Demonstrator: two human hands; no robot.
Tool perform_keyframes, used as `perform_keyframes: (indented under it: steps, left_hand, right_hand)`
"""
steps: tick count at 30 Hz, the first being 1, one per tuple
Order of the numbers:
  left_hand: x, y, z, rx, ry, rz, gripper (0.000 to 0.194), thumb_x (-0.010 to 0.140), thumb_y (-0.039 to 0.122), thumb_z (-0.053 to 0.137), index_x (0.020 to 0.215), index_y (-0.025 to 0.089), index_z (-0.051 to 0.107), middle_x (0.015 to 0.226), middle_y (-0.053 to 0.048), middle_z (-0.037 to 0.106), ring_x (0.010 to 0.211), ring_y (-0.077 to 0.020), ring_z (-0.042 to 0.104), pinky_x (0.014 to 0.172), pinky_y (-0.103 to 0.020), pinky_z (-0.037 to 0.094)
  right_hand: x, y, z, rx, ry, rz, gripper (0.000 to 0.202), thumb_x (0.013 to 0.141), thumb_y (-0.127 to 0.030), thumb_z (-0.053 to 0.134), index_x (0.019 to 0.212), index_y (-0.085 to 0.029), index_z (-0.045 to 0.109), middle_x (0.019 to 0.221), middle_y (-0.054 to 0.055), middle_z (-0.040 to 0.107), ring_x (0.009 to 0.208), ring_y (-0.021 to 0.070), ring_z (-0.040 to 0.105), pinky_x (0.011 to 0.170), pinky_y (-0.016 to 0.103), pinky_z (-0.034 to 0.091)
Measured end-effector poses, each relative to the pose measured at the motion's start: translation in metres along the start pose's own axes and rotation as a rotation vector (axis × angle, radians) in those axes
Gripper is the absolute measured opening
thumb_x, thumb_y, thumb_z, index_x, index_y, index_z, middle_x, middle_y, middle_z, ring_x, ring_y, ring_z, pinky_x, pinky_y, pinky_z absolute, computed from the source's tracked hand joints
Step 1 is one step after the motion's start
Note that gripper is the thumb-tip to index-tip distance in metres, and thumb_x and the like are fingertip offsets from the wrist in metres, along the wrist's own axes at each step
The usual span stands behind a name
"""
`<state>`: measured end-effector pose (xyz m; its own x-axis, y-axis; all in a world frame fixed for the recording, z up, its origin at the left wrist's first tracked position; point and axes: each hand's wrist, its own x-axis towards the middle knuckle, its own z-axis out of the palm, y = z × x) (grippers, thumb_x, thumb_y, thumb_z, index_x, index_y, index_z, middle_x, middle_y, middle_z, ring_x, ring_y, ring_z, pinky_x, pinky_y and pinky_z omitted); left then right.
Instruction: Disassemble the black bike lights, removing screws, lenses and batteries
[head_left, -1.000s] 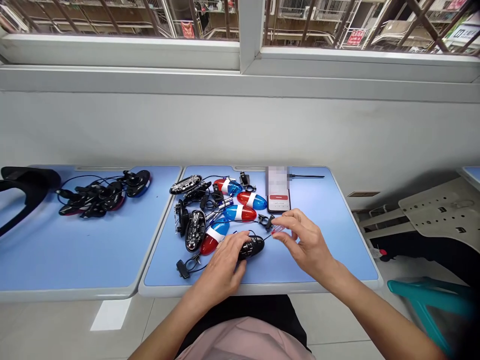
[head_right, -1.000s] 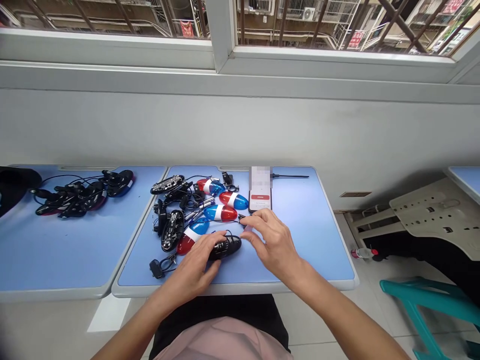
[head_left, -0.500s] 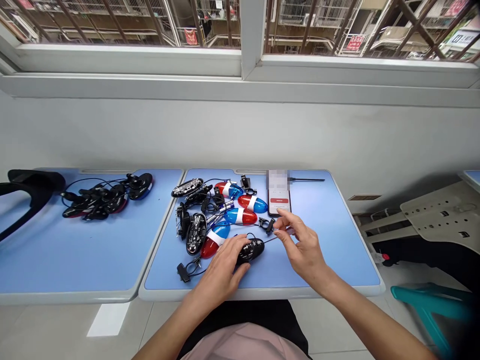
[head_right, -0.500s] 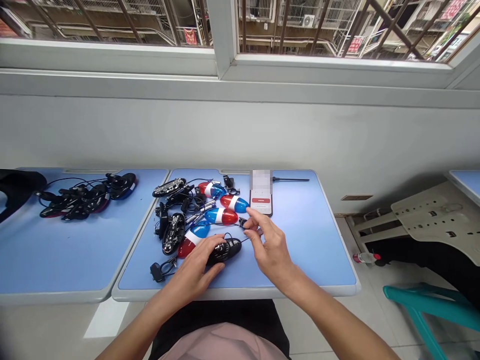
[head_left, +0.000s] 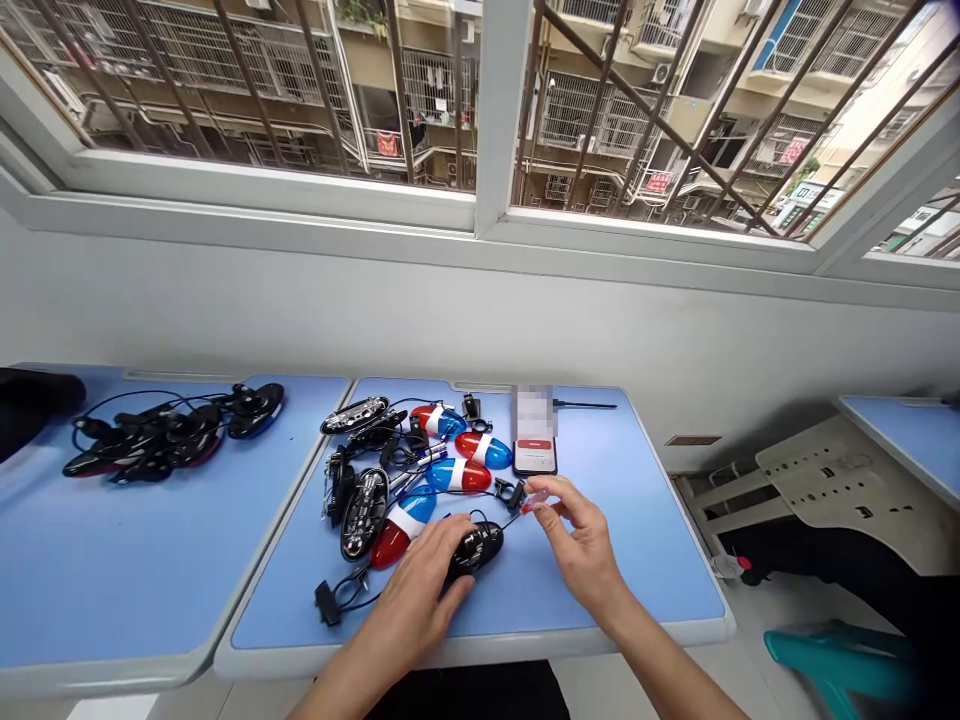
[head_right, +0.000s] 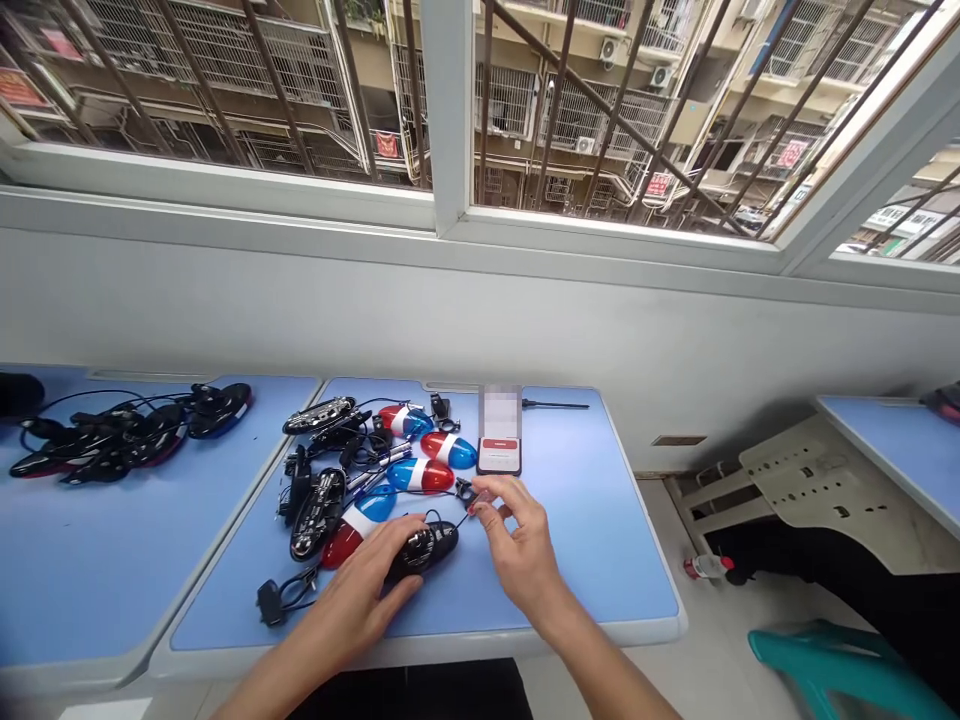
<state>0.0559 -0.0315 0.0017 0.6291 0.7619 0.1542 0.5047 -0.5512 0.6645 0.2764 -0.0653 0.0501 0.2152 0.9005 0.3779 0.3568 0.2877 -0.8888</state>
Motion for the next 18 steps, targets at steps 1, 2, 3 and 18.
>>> perform_keyframes:
  steps: [1, 2, 3, 18]
  left_hand:
    - [0.000, 0.001, 0.000, 0.003, -0.002, -0.004, 0.047, 0.086, 0.015, 0.057, 0.132, 0.022, 0.052, 0.139, -0.014, 0.059, 0.130, -0.0319, 0.055, 0.106, -0.052, 0.050]
    - [0.000, 0.001, 0.000, 0.005, -0.007, -0.009, 0.048, 0.085, 0.015, 0.058, 0.132, 0.022, 0.052, 0.140, -0.014, 0.059, 0.130, -0.0325, 0.055, 0.106, -0.053, 0.049]
    - [0.000, 0.002, 0.000, 0.006, -0.015, -0.016, 0.049, 0.085, 0.015, 0.059, 0.133, 0.022, 0.051, 0.140, -0.015, 0.058, 0.130, -0.0332, 0.054, 0.106, -0.054, 0.049]
    - [0.002, 0.012, -0.009, -0.064, -0.018, -0.096, 0.045, 0.079, 0.014, 0.064, 0.123, 0.025, 0.059, 0.130, -0.010, 0.061, 0.118, -0.0300, 0.059, 0.099, -0.046, 0.052]
  right_hand:
    - [0.000, -0.001, 0.000, -0.036, 0.021, -0.035, 0.016, 0.090, -0.022, 0.063, 0.103, -0.026, 0.071, 0.091, 0.003, 0.070, 0.078, 0.0153, 0.067, 0.063, 0.026, 0.054]
    - [0.000, -0.001, 0.000, -0.066, 0.038, -0.066, 0.014, 0.090, -0.022, 0.064, 0.101, -0.025, 0.072, 0.089, 0.003, 0.069, 0.075, 0.0150, 0.066, 0.060, 0.025, 0.053]
    - [0.000, -0.002, 0.001, -0.090, 0.048, -0.088, 0.014, 0.090, -0.021, 0.064, 0.101, -0.025, 0.072, 0.087, 0.003, 0.069, 0.074, 0.0150, 0.066, 0.059, 0.025, 0.052]
    - [0.002, -0.004, 0.010, -0.160, 0.003, -0.206, 0.033, 0.096, -0.012, 0.050, 0.121, -0.027, 0.063, 0.099, 0.004, 0.068, 0.087, 0.0163, 0.064, 0.070, 0.029, 0.053]
